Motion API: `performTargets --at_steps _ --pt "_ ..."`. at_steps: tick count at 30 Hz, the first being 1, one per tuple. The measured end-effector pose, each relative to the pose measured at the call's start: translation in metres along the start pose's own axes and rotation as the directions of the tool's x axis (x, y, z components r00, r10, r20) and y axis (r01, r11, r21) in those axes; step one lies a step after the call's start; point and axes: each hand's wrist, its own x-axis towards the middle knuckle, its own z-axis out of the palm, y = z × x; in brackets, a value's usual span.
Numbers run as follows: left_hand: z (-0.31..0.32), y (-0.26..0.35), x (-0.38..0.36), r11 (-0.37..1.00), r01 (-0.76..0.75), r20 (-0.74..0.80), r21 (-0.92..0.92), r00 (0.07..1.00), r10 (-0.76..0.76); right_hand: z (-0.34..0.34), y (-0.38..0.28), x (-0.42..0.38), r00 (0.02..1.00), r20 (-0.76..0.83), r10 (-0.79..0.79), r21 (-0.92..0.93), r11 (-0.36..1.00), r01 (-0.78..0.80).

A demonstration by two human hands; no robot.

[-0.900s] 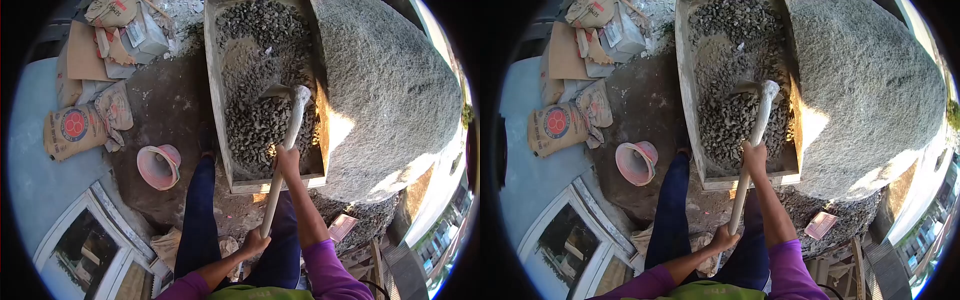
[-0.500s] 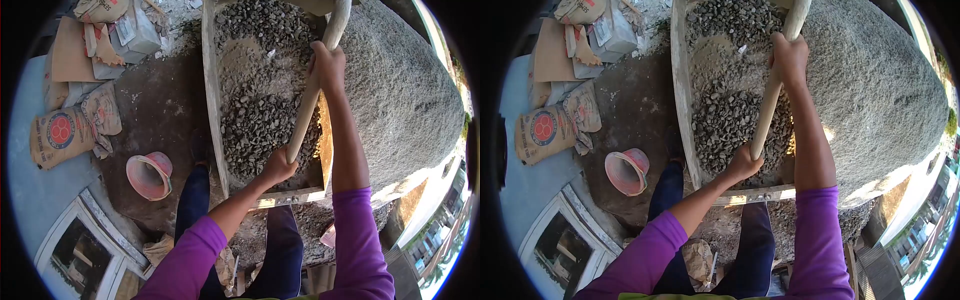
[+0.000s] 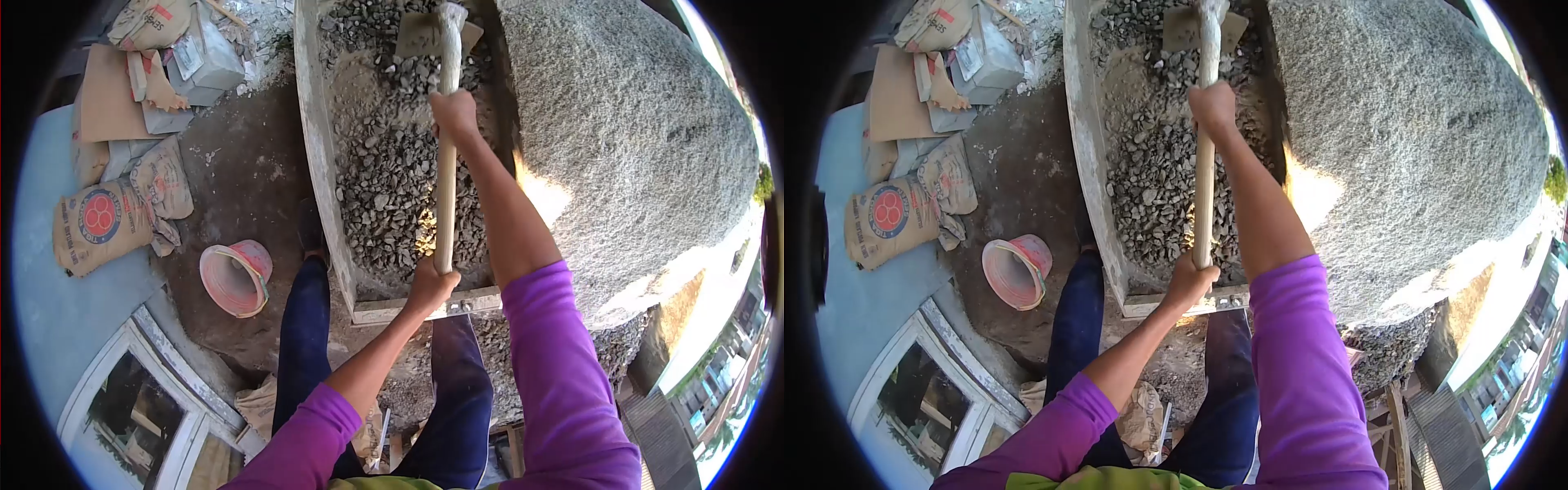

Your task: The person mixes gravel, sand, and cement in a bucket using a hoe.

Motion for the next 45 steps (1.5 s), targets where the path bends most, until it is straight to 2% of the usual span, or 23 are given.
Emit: performTargets --at_steps 4,6,8,10,13,15,17,19,20,21,22,23,24,26,28,32,35,36,37,39,42,43,45 --pt "0.023 -0.064 -0.089 0.981 0.146 -0.019 -0.124 0.989 -0.149 0.005 0.076 -0.076 0.990 0.029 0.136 -0.154 0.980 -0.130" --pt "0.020 -0.094 -0.138 0.982 0.163 -0.030 -0.096 0.986 -0.167 0.006 0.110 -0.123 0.987 -0.014 0.161 -0.205 0.966 -0.161" --pt "0.013 -0.132 -0.182 0.994 0.045 -0.051 0.099 0.998 -0.040 0.008 0.153 -0.168 0.987 -0.014 0.162 -0.128 0.978 -0.162" --pt "0.001 -0.145 -0.214 0.987 0.103 0.054 0.125 0.992 -0.110 -0.012 0.091 -0.233 0.981 -0.069 0.180 -0.064 0.981 -0.184" --pt "0.000 -0.140 -0.232 0.990 -0.011 0.094 0.142 0.996 -0.002 -0.025 0.060 -0.255 0.982 -0.055 0.180 -0.026 0.983 -0.181" --pt "0.002 -0.107 -0.195 0.988 -0.047 0.115 0.148 0.993 0.030 -0.034 0.041 -0.234 0.995 -0.081 0.054 -0.014 0.998 -0.056" --pt "0.007 -0.062 -0.127 0.975 -0.208 0.124 0.083 0.973 0.197 -0.042 -0.025 -0.184 0.997 -0.066 -0.029 0.060 0.998 0.033" --pt "0.015 -0.013 -0.044 0.961 -0.278 0.158 0.007 0.949 0.273 -0.041 -0.071 -0.110 0.969 -0.135 -0.209 -0.067 0.977 0.202" --pt "0.017 0.025 -0.011 0.974 -0.203 0.180 -0.095 0.959 0.218 -0.044 -0.092 -0.073 0.960 -0.121 -0.253 -0.139 0.962 0.236" --pt "0.027 0.044 0.027 0.923 -0.383 0.061 -0.023 0.921 0.384 -0.042 -0.106 -0.039 0.953 -0.143 -0.268 -0.168 0.955 0.243" --pt "0.032 0.065 0.058 0.926 -0.371 0.130 -0.072 0.917 0.377 -0.045 -0.097 0.019 0.940 -0.099 -0.327 -0.251 0.922 0.295" --pt "0.040 0.079 0.080 0.958 -0.235 0.165 -0.167 0.951 0.262 -0.046 -0.081 0.071 0.941 -0.040 -0.336 -0.310 0.900 0.308" --pt "0.051 0.078 0.100 0.936 -0.262 0.160 -0.237 0.939 0.303 -0.042 -0.075 0.088 0.938 0.023 -0.345 -0.365 0.871 0.330" --pt "0.067 0.056 0.105 0.951 -0.271 0.045 -0.152 0.959 0.280 -0.035 -0.037 0.099 0.963 -0.018 -0.268 -0.323 0.913 0.249" --pt "0.066 0.025 0.085 0.982 -0.052 0.117 -0.182 0.990 0.075 -0.038 -0.001 0.077 0.979 -0.046 -0.197 -0.333 0.927 0.171" --pt "0.067 0.006 0.012 0.988 -0.007 0.061 -0.155 0.998 0.017 -0.045 0.034 0.030 0.999 -0.029 -0.033 -0.242 0.970 0.025" --pt "0.052 -0.020 -0.060 0.977 0.168 0.071 -0.128 0.985 -0.160 -0.039 0.067 -0.039 0.996 0.018 0.093 -0.124 0.988 -0.090" --pt "0.047 -0.045 -0.081 0.994 0.104 0.004 -0.027 0.995 -0.104 -0.033 0.091 -0.057 0.996 -0.022 0.082 -0.118 0.989 -0.084" --pt "0.042 -0.069 -0.103 0.994 0.106 -0.031 0.025 0.994 -0.105 -0.033 0.087 -0.090 0.984 0.010 0.177 -0.060 0.983 -0.176" --pt "0.026 -0.080 -0.153 0.983 0.077 -0.087 0.168 0.994 -0.063 -0.019 0.116 -0.132 0.985 -0.069 0.161 -0.150 0.974 -0.170" --pt "0.008 -0.119 -0.203 0.991 0.036 -0.013 0.129 0.999 -0.035 -0.014 0.120 -0.210 0.993 -0.073 0.094 -0.161 0.981 -0.105" --pt "-0.001 -0.125 -0.214 0.986 0.025 0.026 0.163 0.999 -0.030 -0.023 0.073 -0.233 0.961 0.011 0.276 0.008 0.961 -0.276" --pt "-0.014 -0.113 -0.214 0.979 -0.013 0.061 0.204 0.998 0.001 -0.022 0.064 -0.228 0.984 -0.004 0.180 0.163 0.971 -0.177"
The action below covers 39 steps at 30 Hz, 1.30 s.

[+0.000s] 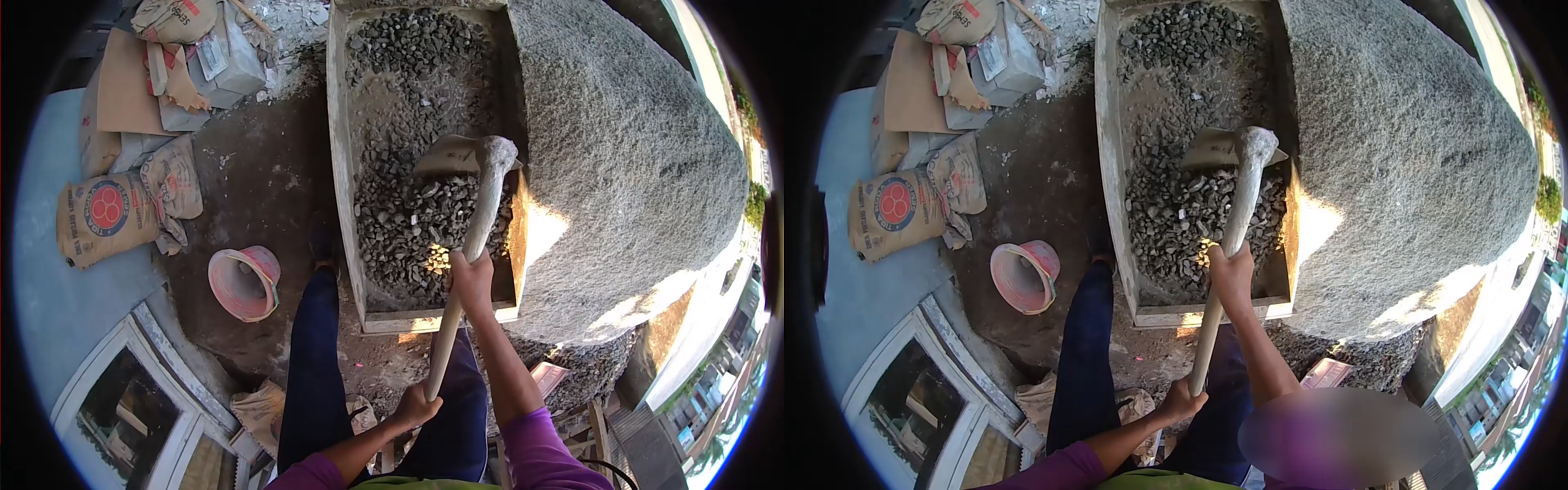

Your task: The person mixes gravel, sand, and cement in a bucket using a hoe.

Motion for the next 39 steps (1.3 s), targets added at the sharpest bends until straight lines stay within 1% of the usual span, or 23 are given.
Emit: performTargets --at_steps 2,4,5,6,7,8,9,11,13,14,16,18,19,21,23,25,28,30,32,34,35,36,39 --pt "-0.024 0.028 0.038 0.998 -0.043 -0.013 0.052 0.999 0.044 0.002 -0.027 0.014 0.994 -0.006 -0.113 0.101 0.988 0.114" --pt "-0.061 0.074 0.100 0.992 -0.083 -0.015 0.093 0.996 0.085 0.017 -0.098 0.059 0.975 -0.018 -0.221 0.148 0.964 0.221" --pt "-0.084 0.093 0.137 0.979 -0.169 -0.020 0.112 0.985 0.172 0.024 -0.136 0.078 0.963 -0.040 -0.267 0.102 0.958 0.269" --pt "-0.112 0.117 0.173 0.960 -0.211 0.015 0.186 0.977 0.212 0.035 -0.156 0.116 0.943 -0.089 -0.321 0.130 0.935 0.331" --pt "-0.137 0.149 0.200 0.936 -0.278 -0.041 0.215 0.955 0.293 0.045 -0.176 0.152 0.927 -0.086 -0.364 0.186 0.909 0.374" --pt "-0.164 0.172 0.231 0.952 -0.199 -0.007 0.235 0.978 0.206 0.059 -0.190 0.193 0.905 -0.136 -0.403 0.226 0.877 0.424" --pt "-0.188 0.182 0.262 0.901 -0.306 -0.053 0.308 0.940 0.338 0.072 -0.204 0.226 0.900 -0.150 -0.410 0.247 0.865 0.436" --pt "-0.227 0.202 0.298 0.911 -0.256 -0.083 0.322 0.951 0.297 0.108 -0.215 0.278 0.933 -0.159 -0.324 0.228 0.907 0.354" --pt "-0.242 0.184 0.305 0.934 -0.250 -0.156 0.254 0.943 0.295 0.141 -0.207 0.283 0.943 -0.155 -0.294 0.284 0.901 0.327" --pt "-0.239 0.166 0.304 0.965 -0.209 -0.146 0.158 0.962 0.232 0.150 -0.199 0.270 0.936 -0.138 -0.325 0.256 0.901 0.350" --pt "-0.206 0.129 0.291 0.990 -0.112 -0.114 -0.087 0.988 0.102 0.166 -0.173 0.267 0.946 -0.101 -0.308 -0.038 0.951 0.306" --pt "-0.143 0.124 0.257 0.939 -0.061 -0.142 -0.337 0.990 0.013 0.172 -0.143 0.260 0.954 -0.015 -0.298 -0.304 0.911 0.280" --pt "-0.116 0.113 0.244 0.864 -0.066 -0.084 -0.499 0.996 0.027 0.165 -0.138 0.238 0.957 0.117 -0.264 -0.352 0.891 0.289" --pt "-0.077 0.098 0.210 0.772 -0.040 -0.078 -0.634 0.997 -0.012 0.163 -0.110 0.205 0.954 0.155 -0.258 -0.498 0.813 0.301" --pt "-0.054 0.077 0.173 0.731 -0.008 -0.061 -0.683 0.997 -0.046 0.150 -0.076 0.166 0.963 0.160 -0.217 -0.505 0.821 0.268" --pt "-0.038 0.056 0.135 0.782 0.075 -0.063 -0.619 0.987 -0.145 0.136 -0.035 0.138 0.968 0.132 -0.213 -0.480 0.840 0.251" --pt "-0.015 0.025 0.083 0.928 0.138 -0.057 -0.347 0.984 -0.167 0.085 0.019 0.103 0.975 0.076 -0.210 -0.393 0.892 0.223" --pt "0.003 0.005 0.053 0.995 0.060 -0.085 -0.078 0.994 -0.066 0.041 -0.002 0.051 0.997 0.070 -0.013 -0.149 0.989 0.023" --pt "0.003 0.019 0.016 0.994 0.110 0.005 0.000 0.994 -0.110 0.014 -0.001 0.021 0.998 0.045 0.032 -0.065 0.997 -0.029" --pt "-0.008 0.025 0.010 0.998 0.044 0.043 -0.035 0.998 -0.042 0.004 -0.027 -0.005 0.998 0.003 0.059 -0.053 0.997 -0.059" --pt "-0.014 0.027 0.008 0.999 0.014 0.064 -0.049 0.998 -0.011 0.006 -0.047 -0.009 1.000 -0.028 -0.010 -0.002 1.000 0.010" --pt "-0.028 0.044 0.024 0.999 -0.038 0.003 -0.005 0.999 0.038 0.005 -0.056 0.005 0.999 0.016 -0.046 0.092 0.995 0.045" --pt "-0.086 0.090 0.121 0.982 -0.172 -0.068 0.085 0.982 0.177 0.035 -0.136 0.073 0.979 -0.058 -0.197 0.143 0.969 0.204"
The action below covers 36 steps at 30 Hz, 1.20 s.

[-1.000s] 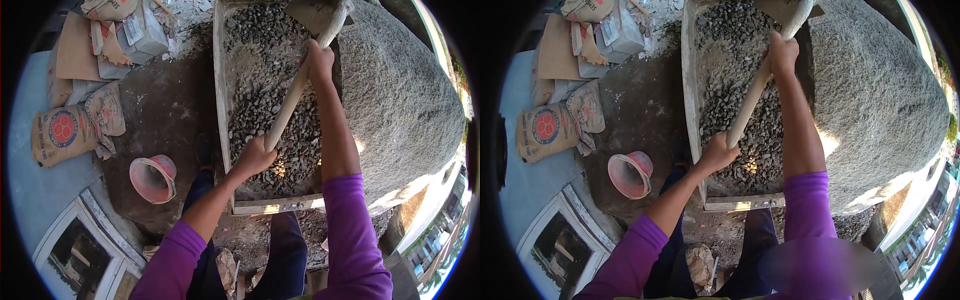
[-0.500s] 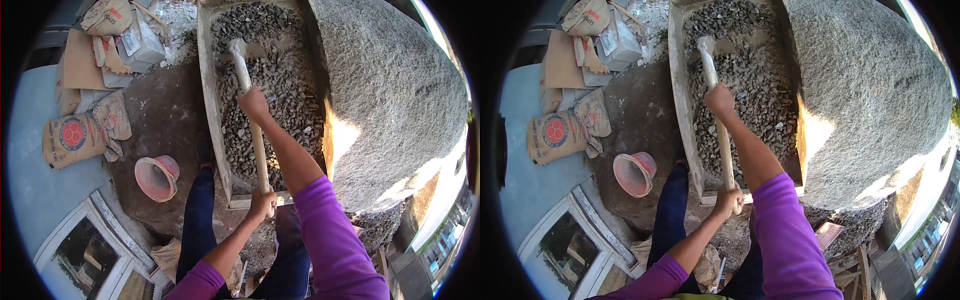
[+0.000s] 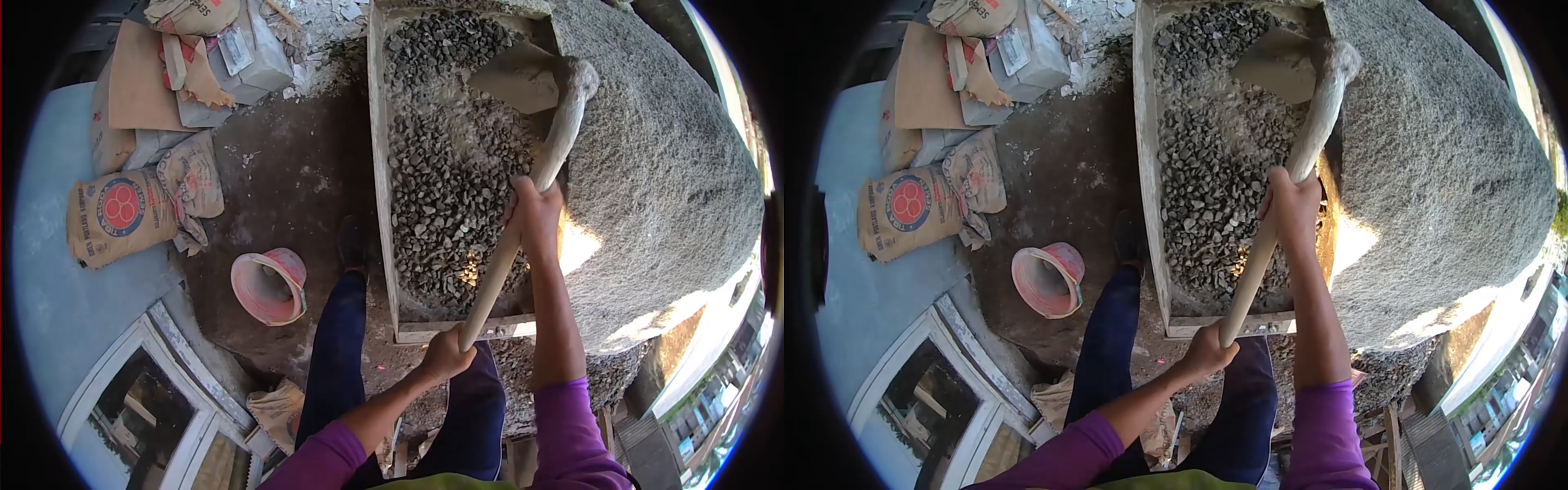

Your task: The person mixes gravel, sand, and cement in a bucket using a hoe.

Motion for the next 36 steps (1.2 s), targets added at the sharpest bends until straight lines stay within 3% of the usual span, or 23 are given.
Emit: performTargets --at_steps 2,3,4,5,6,8,10,12,14,16,17,18,22,25,27,29,31,32,33,34,36 --pt "-0.052 0.034 0.080 0.999 -0.020 0.035 0.050 0.999 0.018 0.039 -0.027 0.073 0.987 0.050 -0.153 0.019 0.988 0.152" --pt "-0.073 0.045 0.115 0.991 -0.114 -0.033 0.069 0.993 0.116 0.061 -0.035 0.110 0.980 0.062 -0.188 0.033 0.982 0.186" --pt "-0.096 0.056 0.140 0.995 -0.034 -0.048 0.089 0.998 0.039 0.083 -0.041 0.138 0.984 0.093 -0.155 -0.002 0.988 0.155" --pt "-0.112 0.059 0.159 0.985 -0.105 -0.105 0.139 0.987 0.121 0.108 -0.031 0.168 0.988 0.086 -0.128 0.008 0.992 0.128" --pt "-0.121 0.062 0.166 0.988 -0.075 -0.145 0.132 0.985 0.094 0.129 -0.016 0.185 0.991 0.079 -0.105 0.019 0.994 0.104" --pt "-0.107 0.032 0.159 0.999 0.031 -0.171 0.013 0.985 -0.028 0.156 0.008 0.173 0.996 0.093 -0.012 -0.113 0.993 0.022" --pt "-0.071 0.013 0.135 0.960 0.186 -0.069 -0.209 0.977 -0.204 0.153 0.022 0.143 0.989 0.147 0.011 -0.260 0.965 0.028" --pt "-0.014 0.022 0.102 0.887 0.191 -0.101 -0.421 0.962 -0.255 0.135 0.033 0.117 0.975 0.200 0.093 -0.401 0.916 -0.005" --pt "0.028 0.018 0.067 0.823 0.229 -0.081 -0.520 0.946 -0.315 0.120 0.059 0.101 0.951 0.262 0.166 -0.493 0.870 -0.016" --pt "0.051 0.007 0.024 0.725 0.261 -0.053 -0.637 0.924 -0.379 0.109 0.123 0.078 0.954 0.247 0.170 -0.591 0.806 0.009" --pt "0.059 -0.004 0.003 0.730 0.294 -0.037 -0.617 0.916 -0.400 0.093 0.121 0.052 0.938 0.245 0.244 -0.607 0.793 -0.048" --pt "0.068 -0.013 -0.018 0.728 0.329 -0.021 -0.601 0.905 -0.426 0.076 0.139 0.036 0.968 0.243 0.069 -0.595 0.798 0.093" --pt "0.116 -0.020 -0.090 0.878 0.377 0.014 -0.295 0.920 -0.391 -0.012 0.113 -0.035 0.954 0.183 0.239 -0.406 0.902 -0.148" --pt "0.128 -0.011 -0.146 0.953 0.241 0.014 -0.183 0.970 -0.243 -0.057 0.109 -0.081 0.963 0.133 0.233 -0.398 0.903 -0.163" --pt "0.118 -0.006 -0.159 0.959 0.203 0.081 -0.198 0.978 -0.190 -0.063 0.067 -0.104 0.978 0.067 0.198 -0.391 0.907 -0.157" --pt "0.094 0.007 -0.127 0.971 0.173 0.099 -0.167 0.982 -0.158 -0.063 0.035 -0.090 0.977 0.059 0.204 -0.247 0.952 -0.184" --pt "0.066 0.018 -0.056 0.990 0.095 0.158 -0.100 0.984 -0.079 -0.048 -0.002 -0.044 0.995 0.073 0.063 -0.155 0.987 -0.051" --pt "0.060 0.020 -0.014 0.994 -0.046 0.060 -0.096 0.997 0.051 -0.035 -0.022 -0.012 0.997 0.055 -0.062 -0.162 0.984 0.070" --pt "0.052 0.023 0.033 0.978 -0.094 0.025 -0.189 0.995 0.100 -0.025 -0.035 0.025 0.993 0.074 -0.095 -0.186 0.977 0.108" --pt "0.034 0.044 0.076 0.982 -0.062 0.077 -0.177 0.994 0.076 -0.015 -0.038 0.069 0.979 0.109 -0.173 -0.168 0.967 0.190" --pt "0.013 0.068 0.149 0.974 -0.175 0.018 -0.145 0.984 0.180 0.009 -0.045 0.142 0.967 0.102 -0.235 -0.277 0.926 0.255"
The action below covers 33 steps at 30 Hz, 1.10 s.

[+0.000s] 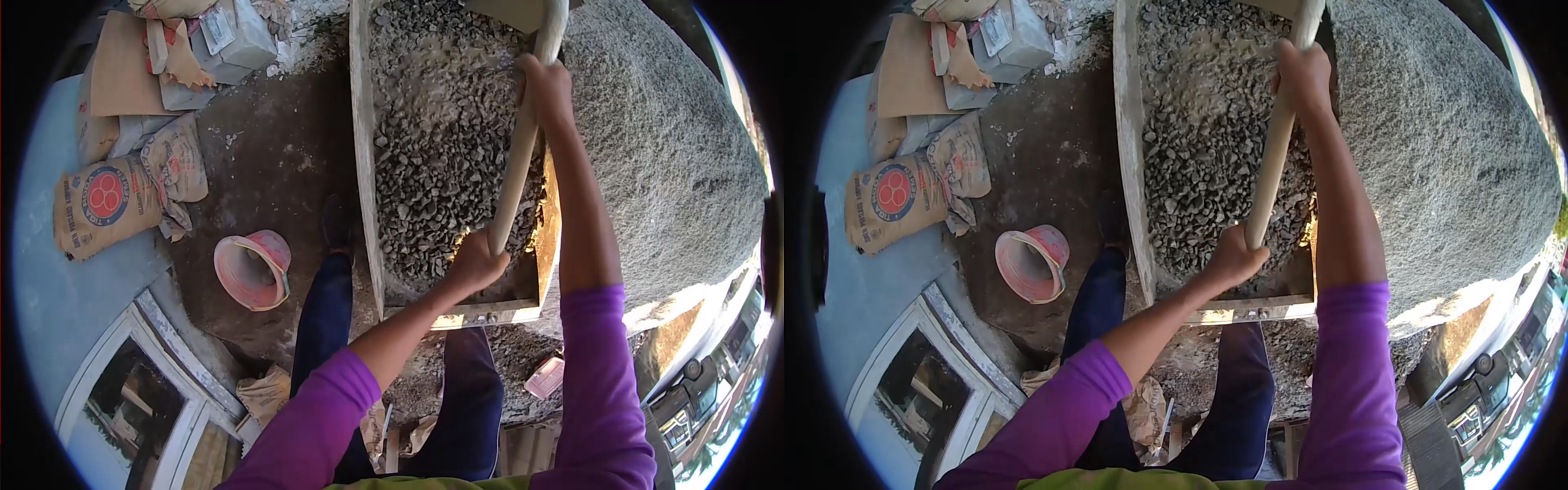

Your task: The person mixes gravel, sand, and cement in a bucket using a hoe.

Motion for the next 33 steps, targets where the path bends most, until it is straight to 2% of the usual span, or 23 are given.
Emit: performTargets --at_steps 2,5,6,7,8,10,12,13,14,16,17,19,20,21,22,23,26,27,28,29,30,32,33 --pt "-0.011 0.022 0.032 0.975 0.142 0.039 -0.172 0.990 -0.137 0.022 0.035 0.057 0.996 0.067 0.067 -0.128 0.990 -0.058" --pt "0.002 -0.026 0.020 0.949 0.297 -0.010 -0.102 0.954 -0.300 0.050 0.078 0.038 0.966 0.007 0.258 0.001 0.966 -0.258" --pt "-0.004 -0.029 0.005 0.943 0.328 -0.018 -0.061 0.944 -0.330 0.050 0.087 0.027 0.958 -0.008 0.287 0.028 0.958 -0.287" --pt "-0.005 -0.026 -0.009 0.961 0.276 -0.066 0.029 0.960 -0.274 0.043 0.095 0.021 0.947 0.022 0.322 0.033 0.946 -0.322" --pt "-0.001 -0.020 -0.024 0.928 0.356 -0.059 0.113 0.934 -0.352 0.037 0.103 0.008 0.930 0.052 0.363 0.037 0.930 -0.365" --pt "0.011 -0.013 -0.058 0.920 0.383 -0.040 0.086 0.924 -0.381 0.028 0.123 -0.015 0.917 0.088 0.389 0.044 0.918 -0.393" --pt "0.017 0.009 -0.099 0.843 0.533 0.048 -0.068 0.846 -0.531 0.034 0.122 -0.057 0.880 0.047 0.472 -0.014 0.882 -0.472" --pt "0.021 -0.002 -0.123 0.843 0.528 0.033 -0.105 0.849 -0.528 0.034 0.126 -0.081 0.878 0.119 0.464 -0.019 0.885 -0.465" --pt "0.025 -0.020 -0.153 0.837 0.529 0.016 -0.141 0.847 -0.532 0.038 0.126 -0.112 0.880 0.087 0.467 -0.015 0.884 -0.467" --pt "0.027 -0.039 -0.206 0.896 0.445 -0.079 -0.007 0.893 -0.444 0.037 0.124 -0.163 0.856 0.110 0.505 -0.014 0.862 -0.506" --pt "0.024 -0.034 -0.228 0.884 0.468 -0.072 0.006 0.882 -0.466 0.036 0.116 -0.190 0.884 0.030 0.467 -0.018 0.884 -0.467" --pt "0.028 -0.030 -0.270 0.866 0.500 -0.011 -0.021 0.866 -0.500 0.030 0.103 -0.230 0.878 0.052 0.475 0.008 0.879 -0.476" --pt "0.029 -0.034 -0.285 0.865 0.498 0.028 -0.053 0.867 -0.497 0.030 0.100 -0.245 0.890 0.006 0.456 -0.043 0.889 -0.456" --pt "0.033 -0.040 -0.300 0.895 0.445 0.011 -0.043 0.896 -0.445 0.024 0.086 -0.260 0.884 0.061 0.463 -0.043 0.886 -0.461" --pt "0.041 -0.047 -0.313 0.919 0.394 0.000 -0.032 0.919 -0.394 0.022 0.093 -0.272 0.917 0.042 0.397 -0.101 0.915 -0.391" --pt "0.047 -0.050 -0.316 0.940 0.339 -0.006 -0.018 0.941 -0.340 0.017 0.075 -0.270 0.934 0.050 0.354 -0.050 0.935 -0.351" --pt "0.042 -0.018 -0.233 0.942 0.335 0.066 -0.027 0.941 -0.333 -0.005 0.012 -0.221 0.962 0.047 0.269 0.005 0.963 -0.270" --pt "0.055 -0.040 -0.196 0.998 0.047 -0.079 0.032 0.996 -0.044 -0.008 -0.006 -0.185 0.978 0.030 0.206 -0.012 0.978 -0.206" --pt "0.053 -0.023 -0.150 0.983 0.135 -0.009 -0.126 0.991 -0.137 -0.009 -0.016 -0.145 0.994 0.013 0.105 -0.034 0.994 -0.104" --pt "0.053 -0.020 -0.101 0.995 0.070 -0.020 -0.075 0.997 -0.072 -0.009 -0.022 -0.102 0.999 0.001 0.032 -0.101 0.994 -0.032" --pt "0.048 0.003 -0.057 0.977 0.120 0.003 -0.177 0.993 -0.122 -0.007 -0.021 -0.058 1.000 0.005 0.005 -0.147 0.989 -0.004" --pt "0.054 -0.007 0.021 0.991 0.007 -0.045 -0.135 0.999 -0.013 0.001 0.015 0.026 0.999 0.033 0.003 -0.177 0.984 0.003" --pt "0.057 -0.003 0.043 0.973 0.097 -0.004 -0.211 0.995 -0.100 0.002 0.038 0.059 0.996 0.088 0.005 -0.272 0.962 0.019"
